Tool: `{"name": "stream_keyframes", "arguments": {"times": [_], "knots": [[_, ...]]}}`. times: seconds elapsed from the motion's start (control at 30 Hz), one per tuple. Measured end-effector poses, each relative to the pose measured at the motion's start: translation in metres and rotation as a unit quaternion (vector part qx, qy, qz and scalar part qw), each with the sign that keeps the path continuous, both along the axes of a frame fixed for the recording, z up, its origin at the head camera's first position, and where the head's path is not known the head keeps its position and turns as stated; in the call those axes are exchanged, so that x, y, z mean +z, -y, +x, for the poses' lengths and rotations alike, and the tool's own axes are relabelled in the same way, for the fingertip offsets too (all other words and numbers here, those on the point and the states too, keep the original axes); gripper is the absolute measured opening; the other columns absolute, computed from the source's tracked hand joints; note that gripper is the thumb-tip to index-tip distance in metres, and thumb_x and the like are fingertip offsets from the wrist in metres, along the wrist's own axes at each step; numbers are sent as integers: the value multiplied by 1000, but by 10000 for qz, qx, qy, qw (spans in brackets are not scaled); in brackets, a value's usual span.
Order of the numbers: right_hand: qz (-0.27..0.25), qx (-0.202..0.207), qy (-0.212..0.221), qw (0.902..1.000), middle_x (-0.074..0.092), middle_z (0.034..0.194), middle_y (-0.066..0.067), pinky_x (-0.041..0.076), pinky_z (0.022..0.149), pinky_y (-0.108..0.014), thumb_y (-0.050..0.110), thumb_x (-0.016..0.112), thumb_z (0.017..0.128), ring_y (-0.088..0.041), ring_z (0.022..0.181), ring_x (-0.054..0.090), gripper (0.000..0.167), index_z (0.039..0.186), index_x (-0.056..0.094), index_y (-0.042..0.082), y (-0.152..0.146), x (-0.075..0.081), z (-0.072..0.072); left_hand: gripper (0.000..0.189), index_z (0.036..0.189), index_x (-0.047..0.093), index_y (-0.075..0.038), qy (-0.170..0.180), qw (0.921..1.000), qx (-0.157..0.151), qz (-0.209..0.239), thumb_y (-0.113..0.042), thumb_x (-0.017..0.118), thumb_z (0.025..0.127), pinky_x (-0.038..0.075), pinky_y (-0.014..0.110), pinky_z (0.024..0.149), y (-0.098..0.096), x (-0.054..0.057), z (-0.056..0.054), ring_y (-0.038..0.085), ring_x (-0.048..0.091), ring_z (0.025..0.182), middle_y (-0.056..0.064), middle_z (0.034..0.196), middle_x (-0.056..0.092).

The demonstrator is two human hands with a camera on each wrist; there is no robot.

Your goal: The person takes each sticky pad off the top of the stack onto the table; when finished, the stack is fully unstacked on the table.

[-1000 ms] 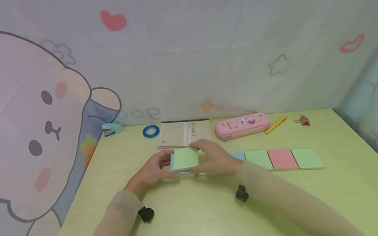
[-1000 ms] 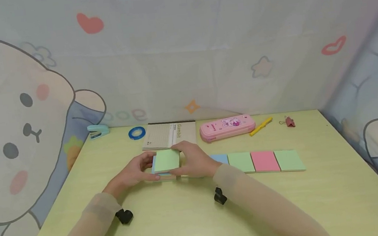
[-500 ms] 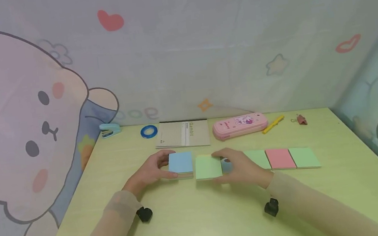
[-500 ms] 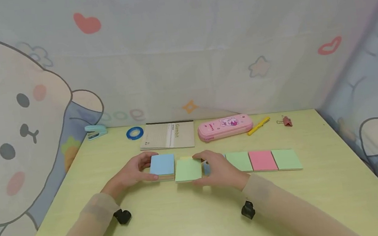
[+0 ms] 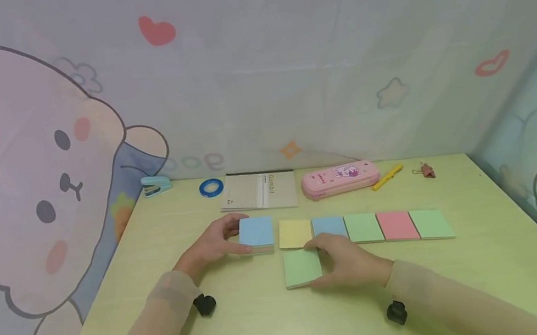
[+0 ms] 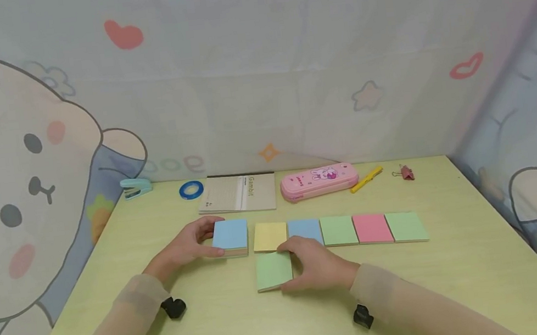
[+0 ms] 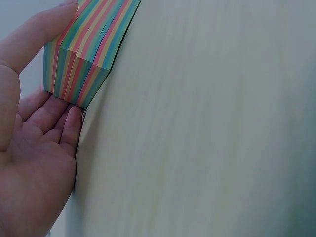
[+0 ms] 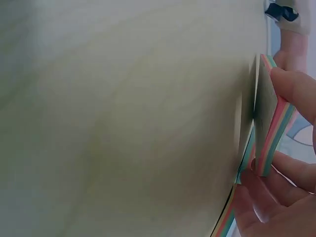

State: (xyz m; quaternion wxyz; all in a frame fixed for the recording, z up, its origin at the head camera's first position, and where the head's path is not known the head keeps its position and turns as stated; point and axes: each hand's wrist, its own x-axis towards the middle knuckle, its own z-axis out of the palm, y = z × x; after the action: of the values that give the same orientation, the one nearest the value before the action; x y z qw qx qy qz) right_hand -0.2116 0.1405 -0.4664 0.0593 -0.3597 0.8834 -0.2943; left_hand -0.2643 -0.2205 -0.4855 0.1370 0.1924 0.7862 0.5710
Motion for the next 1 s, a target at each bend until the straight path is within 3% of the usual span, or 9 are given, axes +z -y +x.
{"name": "stream_keyframes", "arguments": {"times": [0.3,0.53,1.0], "knots": [[117,78,-137,9998,66,134,-7,48,111,-46,37,94,78,-24,125,61,77,138,61,2,1,-2,5,73,149,47,4,-37,10000,-20,12,-4,85,87,41,55,115,0,-1,1,38,57,130,23,142,59],[662,45,-34,9978,61,142,-14,43,115,-51,40,92,80,-33,133,56,83,144,57,-2,-6,0,9,73,150,47,2,18,10000,-29,-10,-5,85,88,41,54,115,1,-1,0,37,57,130,21,143,59],[613,-126,-278,9977,65,128,-9,50,105,-47,45,90,81,-24,117,59,78,138,64,-1,-9,-2,8,73,150,47,3,2,10000,-85,41,-5,85,88,42,53,115,1,-2,-2,37,58,129,22,142,59]]}}
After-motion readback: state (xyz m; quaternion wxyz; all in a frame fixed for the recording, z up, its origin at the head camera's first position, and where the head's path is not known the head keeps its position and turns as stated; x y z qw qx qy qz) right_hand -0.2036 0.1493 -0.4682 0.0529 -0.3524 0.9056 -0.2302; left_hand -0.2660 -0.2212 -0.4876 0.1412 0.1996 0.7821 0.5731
